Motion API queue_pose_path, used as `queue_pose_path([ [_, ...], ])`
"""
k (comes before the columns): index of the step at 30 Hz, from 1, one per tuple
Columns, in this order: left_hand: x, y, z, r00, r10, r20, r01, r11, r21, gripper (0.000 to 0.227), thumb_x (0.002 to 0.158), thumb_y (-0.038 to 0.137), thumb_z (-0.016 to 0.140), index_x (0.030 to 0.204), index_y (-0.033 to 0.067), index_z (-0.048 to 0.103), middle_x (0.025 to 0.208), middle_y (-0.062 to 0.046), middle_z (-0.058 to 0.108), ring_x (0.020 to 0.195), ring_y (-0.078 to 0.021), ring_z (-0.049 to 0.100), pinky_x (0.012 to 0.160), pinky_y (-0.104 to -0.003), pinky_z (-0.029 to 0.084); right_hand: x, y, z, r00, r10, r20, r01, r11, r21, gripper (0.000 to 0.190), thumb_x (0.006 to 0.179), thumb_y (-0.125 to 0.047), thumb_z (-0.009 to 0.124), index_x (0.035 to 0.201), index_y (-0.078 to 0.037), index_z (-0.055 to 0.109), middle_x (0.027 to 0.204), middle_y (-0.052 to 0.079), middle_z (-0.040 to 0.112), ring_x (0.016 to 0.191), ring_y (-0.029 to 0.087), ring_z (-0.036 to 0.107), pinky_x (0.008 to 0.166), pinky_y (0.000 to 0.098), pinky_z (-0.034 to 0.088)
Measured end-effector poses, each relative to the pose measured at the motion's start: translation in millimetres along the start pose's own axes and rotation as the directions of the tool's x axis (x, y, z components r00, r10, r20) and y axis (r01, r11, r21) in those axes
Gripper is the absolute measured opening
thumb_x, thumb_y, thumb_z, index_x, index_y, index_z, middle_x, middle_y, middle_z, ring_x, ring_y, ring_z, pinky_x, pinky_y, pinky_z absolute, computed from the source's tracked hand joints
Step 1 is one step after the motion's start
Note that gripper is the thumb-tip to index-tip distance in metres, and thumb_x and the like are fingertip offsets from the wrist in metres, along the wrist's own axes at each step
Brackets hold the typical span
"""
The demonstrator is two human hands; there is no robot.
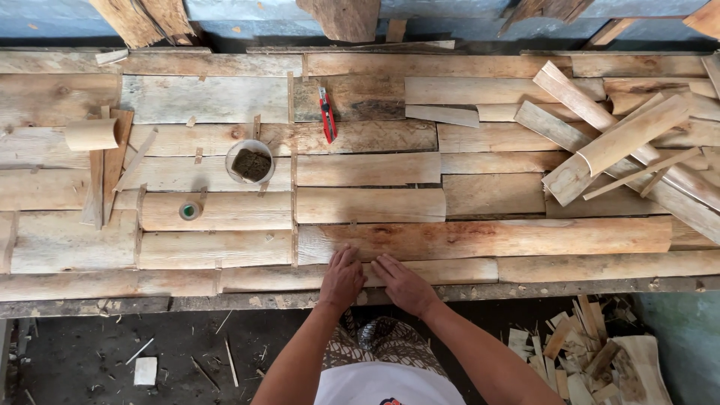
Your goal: The person assembles and arranges bamboo strips on a wooden frame.
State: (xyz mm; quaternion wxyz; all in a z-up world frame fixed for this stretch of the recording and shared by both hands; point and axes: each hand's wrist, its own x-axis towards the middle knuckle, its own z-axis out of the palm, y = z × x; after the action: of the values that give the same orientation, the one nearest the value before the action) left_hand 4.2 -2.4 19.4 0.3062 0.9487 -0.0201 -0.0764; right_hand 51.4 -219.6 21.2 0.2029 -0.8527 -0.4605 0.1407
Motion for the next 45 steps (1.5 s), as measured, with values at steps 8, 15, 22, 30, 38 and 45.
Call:
queue_pose_path([
  [8,0,-5,5,0.999,0.024,-0.024,-0.024,1.0,0.017,0.018,0.084,0.021,0.076,0.092,0.0069,0.068,0.147,-0.014,0.051,0.147,-0.0345,0.037,0.123,-0.05,0.026,0,-2,-3,0.998,-0.055,-0.024,0.052,0.993,-0.102,0.055,0.084,-0.011,0.069,0.137,-0.005,0.059,0.152,0.024,0.046,0.145,0.04,0.041,0.12,0.0442,0.034],
  [15,-1,-1,0,1.0,0.008,-0.006,-0.008,1.0,-0.015,0.02,0.083,0.021,0.078,0.092,0.0065,0.068,0.146,-0.014,0.051,0.147,-0.0341,0.037,0.123,-0.049,0.026,0,-4,-4,0.998,0.068,-0.013,-0.069,0.997,-0.04,0.068,0.083,-0.01,0.069,0.148,0.001,0.05,0.154,0.023,0.043,0.144,0.038,0.039,0.12,0.0428,0.034],
  [22,-1,-3,3,1.0,0.009,-0.006,-0.009,1.0,0.001,0.02,0.084,0.022,0.078,0.092,0.0062,0.068,0.148,-0.015,0.05,0.147,-0.0348,0.036,0.122,-0.049,0.027,1,-6,-1,1.0,-0.017,-0.019,0.012,0.978,-0.207,0.054,0.091,-0.012,0.057,0.145,-0.005,0.054,0.158,0.022,0.04,0.149,0.036,0.037,0.119,0.0426,0.034],
  [30,-1,0,-1,1.0,0.012,-0.014,-0.013,0.999,-0.03,0.02,0.082,0.02,0.079,0.091,0.0056,0.068,0.146,-0.015,0.051,0.146,-0.0356,0.037,0.122,-0.05,0.027,-2,-3,3,0.998,0.021,-0.059,-0.033,0.976,-0.214,0.061,0.087,-0.01,0.055,0.146,0.004,0.051,0.159,0.025,0.038,0.148,0.036,0.038,0.12,0.041,0.033],
  [38,-1,-2,2,1.0,0.018,-0.018,-0.018,1.0,-0.021,0.021,0.082,0.022,0.079,0.091,0.0063,0.068,0.146,-0.014,0.051,0.146,-0.0356,0.037,0.121,-0.05,0.028,0,-3,0,0.991,0.079,-0.113,-0.091,0.99,-0.111,0.057,0.086,-0.007,0.061,0.141,0.005,0.053,0.15,0.024,0.046,0.141,0.037,0.045,0.117,0.0403,0.037],
  [45,-1,-1,0,1.0,0.006,-0.019,-0.006,1.0,-0.03,0.02,0.082,0.022,0.079,0.089,0.0065,0.068,0.147,-0.014,0.051,0.146,-0.036,0.036,0.121,-0.05,0.026,44,-7,-4,0.845,0.499,-0.194,-0.486,0.867,0.111,0.033,0.085,-0.023,0.078,0.107,-0.005,0.061,0.11,0.015,0.056,0.112,0.038,0.051,0.098,0.0464,0.044],
])
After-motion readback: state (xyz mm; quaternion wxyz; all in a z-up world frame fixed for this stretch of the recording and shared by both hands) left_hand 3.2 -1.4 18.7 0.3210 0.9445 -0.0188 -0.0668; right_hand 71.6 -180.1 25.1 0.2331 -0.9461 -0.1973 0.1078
